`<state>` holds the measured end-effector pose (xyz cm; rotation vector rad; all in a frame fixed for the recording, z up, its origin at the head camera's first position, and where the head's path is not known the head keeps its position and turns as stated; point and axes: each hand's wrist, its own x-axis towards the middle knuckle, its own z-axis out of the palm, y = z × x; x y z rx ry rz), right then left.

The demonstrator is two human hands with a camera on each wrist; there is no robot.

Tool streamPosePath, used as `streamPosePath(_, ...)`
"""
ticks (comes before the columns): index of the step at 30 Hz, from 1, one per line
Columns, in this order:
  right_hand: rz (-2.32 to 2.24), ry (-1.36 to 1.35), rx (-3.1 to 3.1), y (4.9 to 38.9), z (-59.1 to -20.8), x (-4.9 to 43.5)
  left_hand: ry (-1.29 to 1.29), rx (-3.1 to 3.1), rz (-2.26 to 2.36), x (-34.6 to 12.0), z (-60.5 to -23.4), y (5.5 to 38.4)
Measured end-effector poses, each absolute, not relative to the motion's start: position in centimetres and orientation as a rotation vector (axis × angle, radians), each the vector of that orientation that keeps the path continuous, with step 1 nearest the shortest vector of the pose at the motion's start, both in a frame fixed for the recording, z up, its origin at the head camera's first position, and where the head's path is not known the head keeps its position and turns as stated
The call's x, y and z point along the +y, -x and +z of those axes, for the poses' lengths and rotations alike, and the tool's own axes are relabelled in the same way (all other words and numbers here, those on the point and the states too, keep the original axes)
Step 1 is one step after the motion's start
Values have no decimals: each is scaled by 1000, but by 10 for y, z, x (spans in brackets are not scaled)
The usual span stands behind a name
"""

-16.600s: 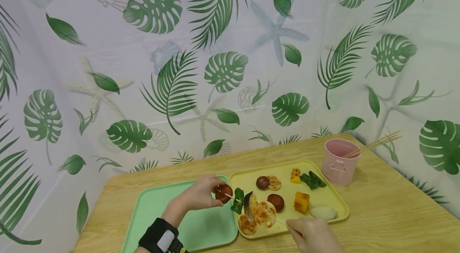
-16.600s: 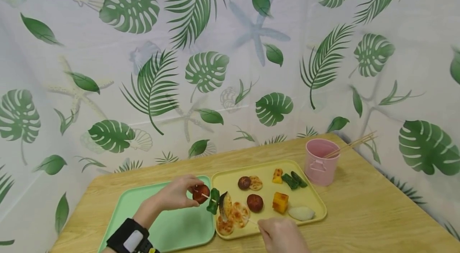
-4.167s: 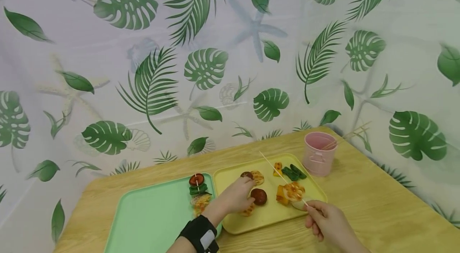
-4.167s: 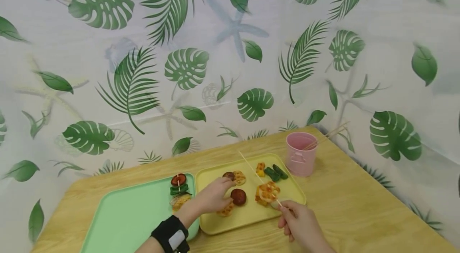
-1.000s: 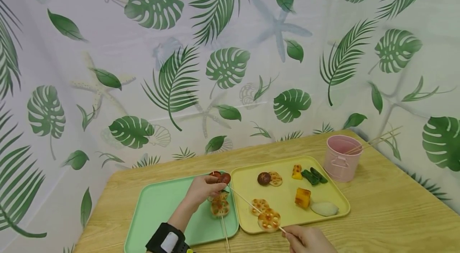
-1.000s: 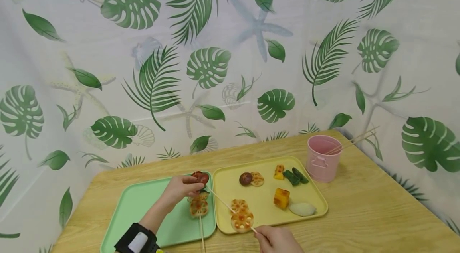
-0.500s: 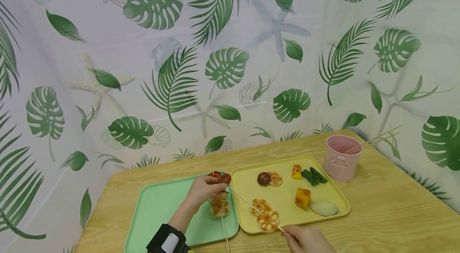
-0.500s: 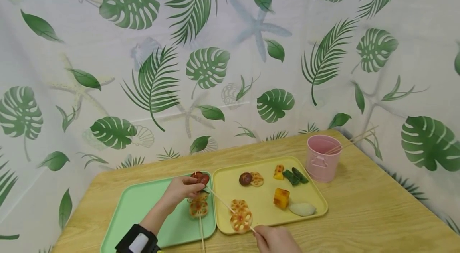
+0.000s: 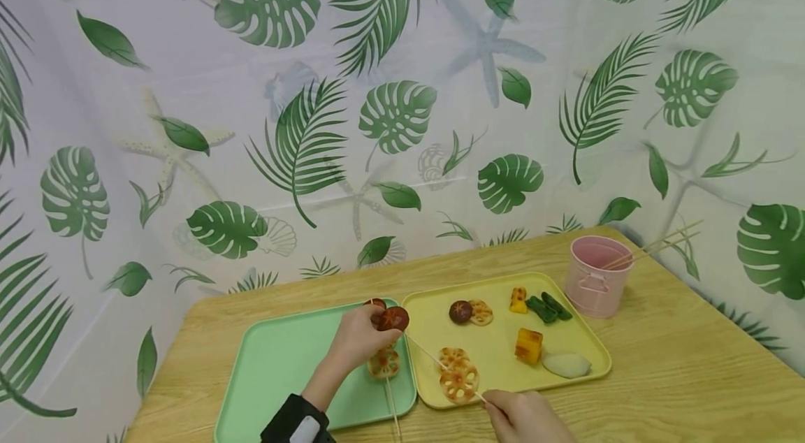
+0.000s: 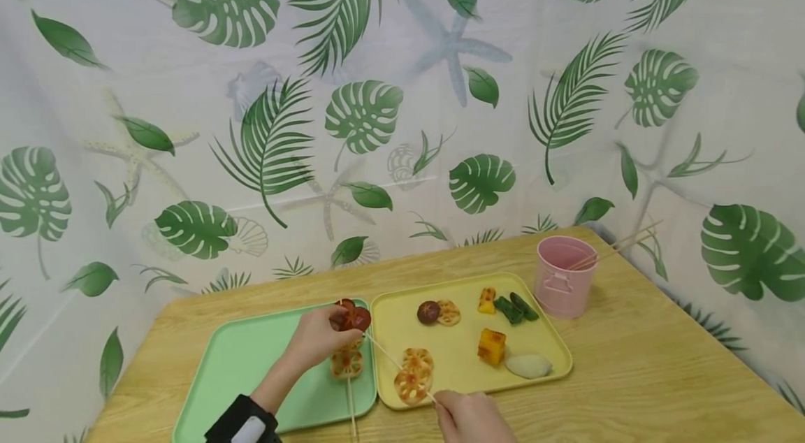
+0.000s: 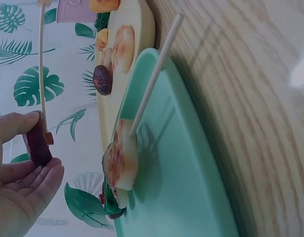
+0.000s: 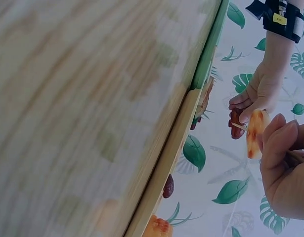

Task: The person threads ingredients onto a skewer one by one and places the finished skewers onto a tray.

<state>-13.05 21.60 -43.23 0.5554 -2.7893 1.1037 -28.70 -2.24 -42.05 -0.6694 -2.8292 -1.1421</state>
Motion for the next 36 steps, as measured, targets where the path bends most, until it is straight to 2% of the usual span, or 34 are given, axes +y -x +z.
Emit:
streamPosePath(5,1204,-509,-2814,131,-434,214,666,-2838,-1145,-25,-421,287)
streamPosePath(12,1029,-511,-2779,130,-437,209,671,-2838,-1118,-25,-420,286)
streamPosePath(25,1445,-469,-2769,132,-437,212,690,-2805,-1106,-23,-420,287)
streamPosePath(31,1686,-363,-2745,132,-441,212,693,-2801,-1094,-23,-420,285)
streamPosePath(36,1656,-335,-2740,132,-440,209,692,-2815,-1082,-24,-419,284)
